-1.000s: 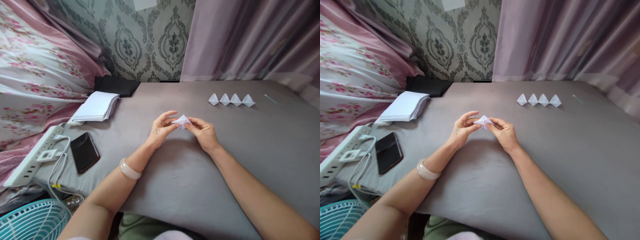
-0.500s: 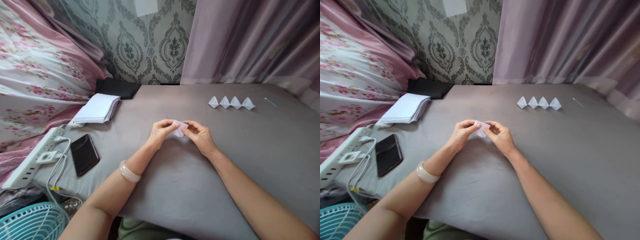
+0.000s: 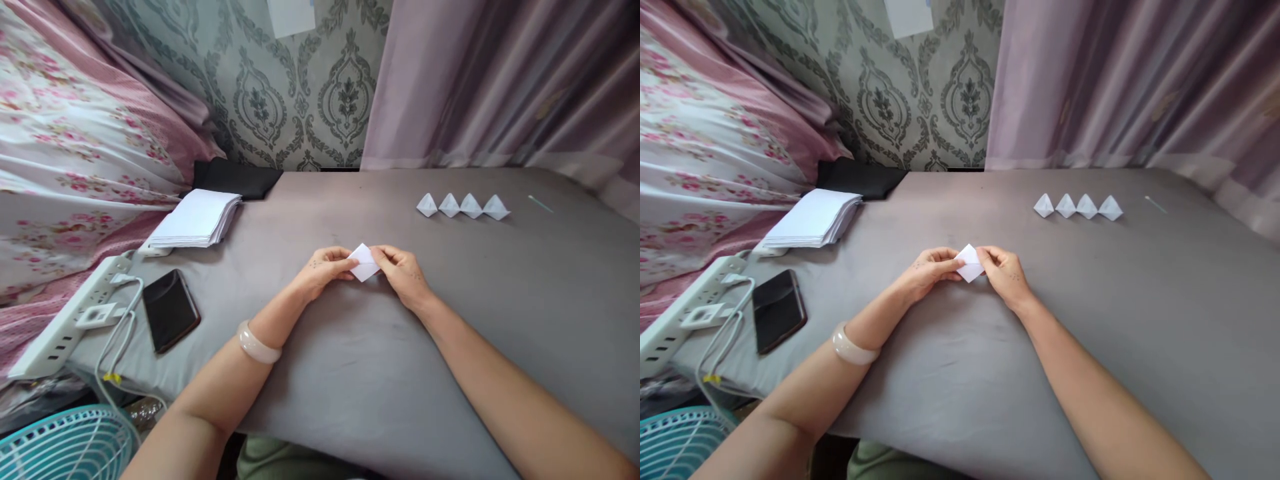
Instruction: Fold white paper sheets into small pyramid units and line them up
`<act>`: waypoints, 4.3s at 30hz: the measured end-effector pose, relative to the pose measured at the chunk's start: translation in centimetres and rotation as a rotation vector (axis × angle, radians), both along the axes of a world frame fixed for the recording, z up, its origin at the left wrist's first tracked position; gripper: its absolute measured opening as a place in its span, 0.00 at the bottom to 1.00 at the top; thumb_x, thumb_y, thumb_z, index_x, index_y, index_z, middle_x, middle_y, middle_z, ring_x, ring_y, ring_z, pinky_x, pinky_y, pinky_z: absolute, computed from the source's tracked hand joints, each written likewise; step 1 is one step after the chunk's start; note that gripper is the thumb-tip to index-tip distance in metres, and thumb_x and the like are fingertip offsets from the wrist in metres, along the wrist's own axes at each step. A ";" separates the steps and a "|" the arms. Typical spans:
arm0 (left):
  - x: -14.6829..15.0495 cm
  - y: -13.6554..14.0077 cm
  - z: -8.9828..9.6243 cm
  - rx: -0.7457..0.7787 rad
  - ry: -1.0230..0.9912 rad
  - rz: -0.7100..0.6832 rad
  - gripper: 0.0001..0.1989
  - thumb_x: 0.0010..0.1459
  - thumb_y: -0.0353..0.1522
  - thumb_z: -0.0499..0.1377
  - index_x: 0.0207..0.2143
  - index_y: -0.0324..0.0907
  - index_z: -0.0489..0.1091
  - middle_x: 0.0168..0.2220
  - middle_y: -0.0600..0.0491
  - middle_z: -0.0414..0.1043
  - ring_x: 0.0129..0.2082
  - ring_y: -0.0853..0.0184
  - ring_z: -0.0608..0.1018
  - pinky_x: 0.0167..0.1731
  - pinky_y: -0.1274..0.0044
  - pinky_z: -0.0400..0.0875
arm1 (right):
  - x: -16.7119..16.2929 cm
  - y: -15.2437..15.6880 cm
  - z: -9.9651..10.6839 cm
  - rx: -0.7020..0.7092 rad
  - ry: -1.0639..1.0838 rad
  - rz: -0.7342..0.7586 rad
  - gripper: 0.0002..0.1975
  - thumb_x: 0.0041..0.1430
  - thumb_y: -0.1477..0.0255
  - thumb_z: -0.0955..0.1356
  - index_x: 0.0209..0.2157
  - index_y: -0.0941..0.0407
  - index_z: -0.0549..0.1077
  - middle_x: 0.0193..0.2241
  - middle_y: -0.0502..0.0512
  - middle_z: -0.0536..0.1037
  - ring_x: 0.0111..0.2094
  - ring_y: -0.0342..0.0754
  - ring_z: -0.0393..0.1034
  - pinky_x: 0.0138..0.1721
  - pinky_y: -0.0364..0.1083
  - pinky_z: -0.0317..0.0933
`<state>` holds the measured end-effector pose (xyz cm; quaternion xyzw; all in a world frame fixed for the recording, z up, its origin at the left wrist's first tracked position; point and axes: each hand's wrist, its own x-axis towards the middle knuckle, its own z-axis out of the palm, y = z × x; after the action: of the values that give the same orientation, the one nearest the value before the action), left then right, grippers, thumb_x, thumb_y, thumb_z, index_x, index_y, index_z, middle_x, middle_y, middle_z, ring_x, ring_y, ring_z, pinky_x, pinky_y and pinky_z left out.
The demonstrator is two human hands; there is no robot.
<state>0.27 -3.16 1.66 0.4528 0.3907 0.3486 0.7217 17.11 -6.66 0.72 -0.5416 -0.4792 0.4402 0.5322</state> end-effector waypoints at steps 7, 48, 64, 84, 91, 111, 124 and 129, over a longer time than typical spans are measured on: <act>0.2 0.0 -0.2 -0.068 -0.086 0.179 0.10 0.48 0.29 0.68 0.33 0.33 0.74 0.32 0.49 0.76 0.30 0.71 0.77 0.35 0.78 0.74 | -0.1 0.3 0.1 -0.101 0.246 -0.034 0.25 0.46 0.48 0.71 0.32 0.57 0.77 0.30 0.56 0.78 0.30 0.45 0.71 0.29 0.43 0.63; -0.6 0.1 0.0 0.038 0.112 0.034 0.14 0.45 0.38 0.69 0.28 0.36 0.73 0.16 0.59 0.60 0.15 0.80 0.58 0.17 0.81 0.45 | 1.3 -0.9 0.8 -0.221 0.038 0.119 0.20 0.40 0.56 0.76 0.27 0.59 0.79 0.21 0.51 0.75 0.20 0.38 0.62 0.22 0.41 0.57; -0.3 -0.5 -1.1 0.643 0.685 0.102 0.03 0.54 0.31 0.60 0.31 0.41 0.72 0.24 0.54 0.69 0.25 0.70 0.68 0.29 0.78 0.60 | 0.1 -1.4 -0.4 0.083 -0.868 0.041 0.09 0.59 0.65 0.64 0.38 0.50 0.75 0.27 0.51 0.77 0.27 0.46 0.68 0.29 0.45 0.57; -2.7 0.5 -0.4 1.008 0.658 -0.329 0.07 0.58 0.33 0.60 0.37 0.40 0.76 0.38 0.47 0.71 0.33 0.68 0.74 0.38 0.77 0.66 | 0.8 -2.0 -1.1 0.388 -0.959 0.222 0.14 0.57 0.77 0.62 0.41 0.56 0.76 0.41 0.59 0.75 0.42 0.51 0.71 0.45 0.49 0.65; -2.7 0.2 -0.3 1.109 0.739 -0.339 0.16 0.66 0.36 0.50 0.34 0.39 0.74 0.37 0.47 0.70 0.35 0.67 0.75 0.39 0.76 0.67 | 0.5 -2.3 -0.8 0.339 -0.969 0.192 0.10 0.62 0.72 0.63 0.39 0.57 0.76 0.40 0.59 0.76 0.41 0.52 0.72 0.45 0.50 0.66; -1.9 -0.1 -0.4 0.794 0.849 -0.147 0.11 0.63 0.32 0.55 0.36 0.39 0.76 0.36 0.48 0.71 0.35 0.67 0.74 0.41 0.74 0.70 | 0.0 -2.0 -0.4 0.116 -0.867 0.048 0.12 0.63 0.69 0.64 0.33 0.56 0.79 0.38 0.56 0.75 0.36 0.48 0.72 0.41 0.48 0.64; -0.9 -0.2 -0.8 0.647 0.902 0.033 0.07 0.58 0.32 0.59 0.29 0.38 0.73 0.34 0.50 0.70 0.29 0.70 0.72 0.38 0.74 0.70 | -0.5 -0.7 -0.5 -0.027 -0.760 -0.096 0.10 0.55 0.66 0.68 0.26 0.57 0.78 0.38 0.55 0.76 0.27 0.42 0.68 0.34 0.46 0.63; -0.8 -0.3 -1.0 0.664 0.916 0.035 0.07 0.58 0.32 0.59 0.28 0.38 0.72 0.34 0.50 0.69 0.29 0.70 0.71 0.38 0.73 0.71 | -0.5 -0.5 -0.6 -0.034 -0.770 -0.097 0.11 0.55 0.66 0.68 0.23 0.57 0.76 0.37 0.56 0.75 0.24 0.41 0.67 0.33 0.46 0.62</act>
<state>-0.49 -3.42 0.68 0.7540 0.5406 0.2326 0.2916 16.64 -7.15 0.16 -0.6980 -0.6104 0.1868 0.3246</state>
